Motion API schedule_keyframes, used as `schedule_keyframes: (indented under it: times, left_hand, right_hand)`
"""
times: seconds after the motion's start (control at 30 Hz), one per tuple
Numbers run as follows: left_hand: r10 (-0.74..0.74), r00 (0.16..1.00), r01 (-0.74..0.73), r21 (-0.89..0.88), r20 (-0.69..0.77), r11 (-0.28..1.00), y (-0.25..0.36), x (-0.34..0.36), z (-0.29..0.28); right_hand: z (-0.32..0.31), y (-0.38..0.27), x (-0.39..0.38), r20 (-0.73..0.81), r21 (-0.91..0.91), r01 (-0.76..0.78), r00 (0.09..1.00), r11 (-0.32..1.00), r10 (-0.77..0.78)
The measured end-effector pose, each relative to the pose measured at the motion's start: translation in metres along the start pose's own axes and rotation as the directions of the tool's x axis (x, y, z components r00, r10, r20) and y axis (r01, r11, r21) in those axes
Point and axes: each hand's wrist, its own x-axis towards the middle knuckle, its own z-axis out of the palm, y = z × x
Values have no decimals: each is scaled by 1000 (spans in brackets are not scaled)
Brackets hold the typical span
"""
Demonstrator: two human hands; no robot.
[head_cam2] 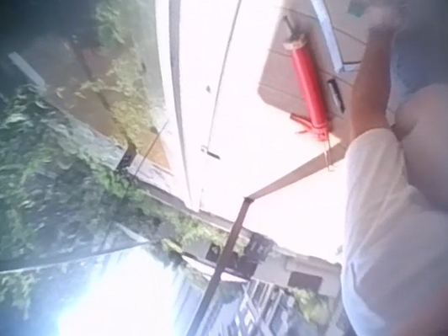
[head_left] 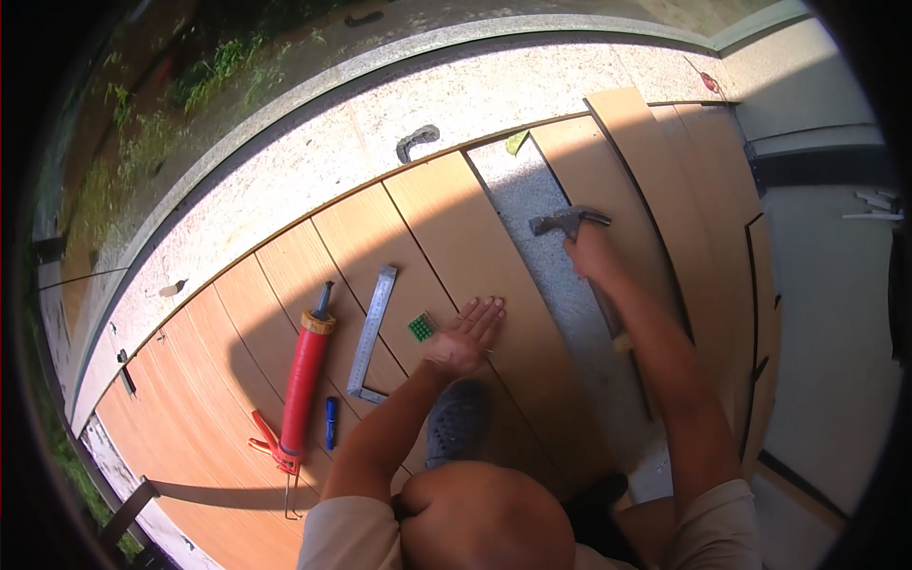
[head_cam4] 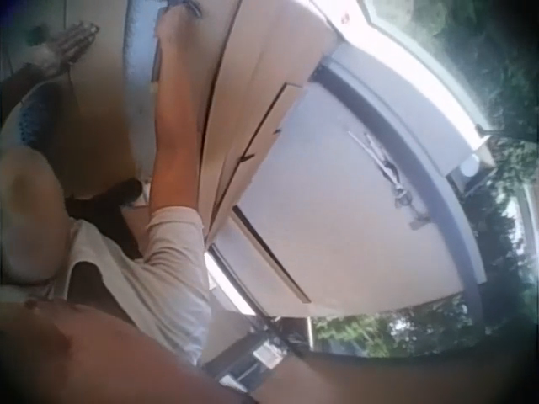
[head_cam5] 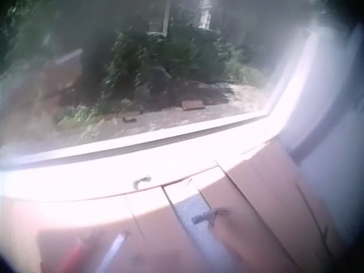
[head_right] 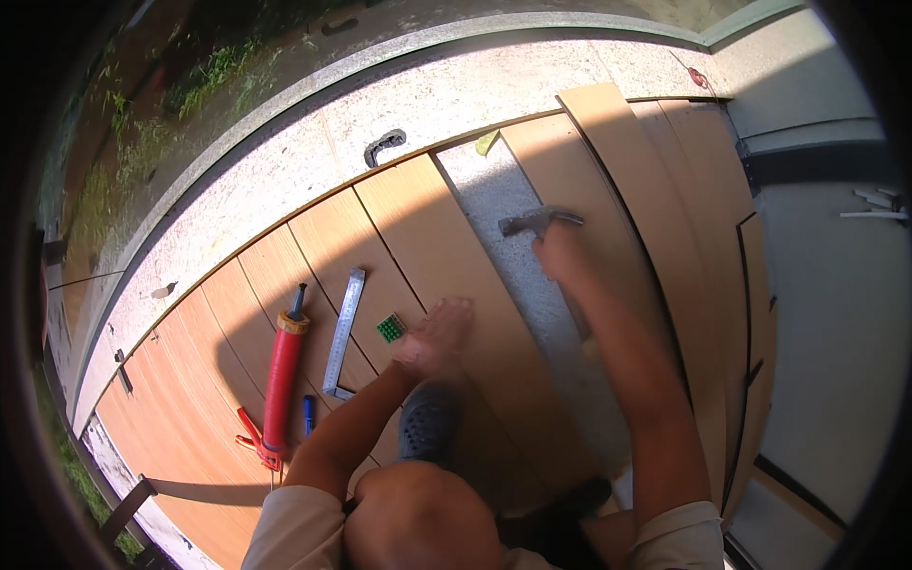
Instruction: The person installs composite decking boards by positioning fasteners between the planks, tapping them with a hammer, aligning them with an L-square, and securing the clips with screws using a power drill.
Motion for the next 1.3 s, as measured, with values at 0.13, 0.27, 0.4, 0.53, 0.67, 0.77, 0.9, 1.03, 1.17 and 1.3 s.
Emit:
schedule_keyframes:
  times: [0.13, 0.27, 0.4, 0.53, 0.67, 0.77, 0.9, 1.03, 1.17, 1.3]
  left_hand:
    - [-30, 999, 31, -36, 21, 999, 2, 5, -2]
    - [-53, 993, 51, 23, 108, 998, 1, -2, 2]
    - [-77, 995, 79, -38, 71, 996, -6, -10, 22]
    - [-23, 1000, 24, 40, -15, 999, 2, 5, 1]
    - [22, 1000, -22, 73, -4, 997, 1, 3, -1]
    - [12, 1000, -12, 86, -6, 996, 4, 6, -4]
    - [-42, 999, 38, 113, 26, 993, 8, 6, -10]
    - [-7, 1000, 2, 159, 30, 987, 8, 14, -7]
    - [-28, 996, 16, 140, 85, 990, 10, 14, -10]
    - [-57, 991, 37, 164, 120, 986, 11, 5, -11]
  right_hand:
    - [5, -37, 13, 103, -177, -69, 991, 982, 88]
    - [9, -39, 13, 220, -182, -52, 971, 982, 92]
    - [11, -31, 4, 71, -274, 19, 997, 962, 0]
    - [16, -12, 9, 62, -216, -7, 998, 976, 20]
    - [26, -15, -2, -52, -267, 84, 994, 960, -101]
    - [25, -7, -32, -156, -225, 13, 987, 974, -49]
    - [25, 38, -92, -204, -148, -129, 974, 981, 97]
    - [34, 158, -182, -390, 51, -22, 920, 998, 40]
    - [16, 226, -271, -125, 58, -66, 990, 996, 73]
    - [12, 274, -346, -87, -281, -190, 981, 941, 172]
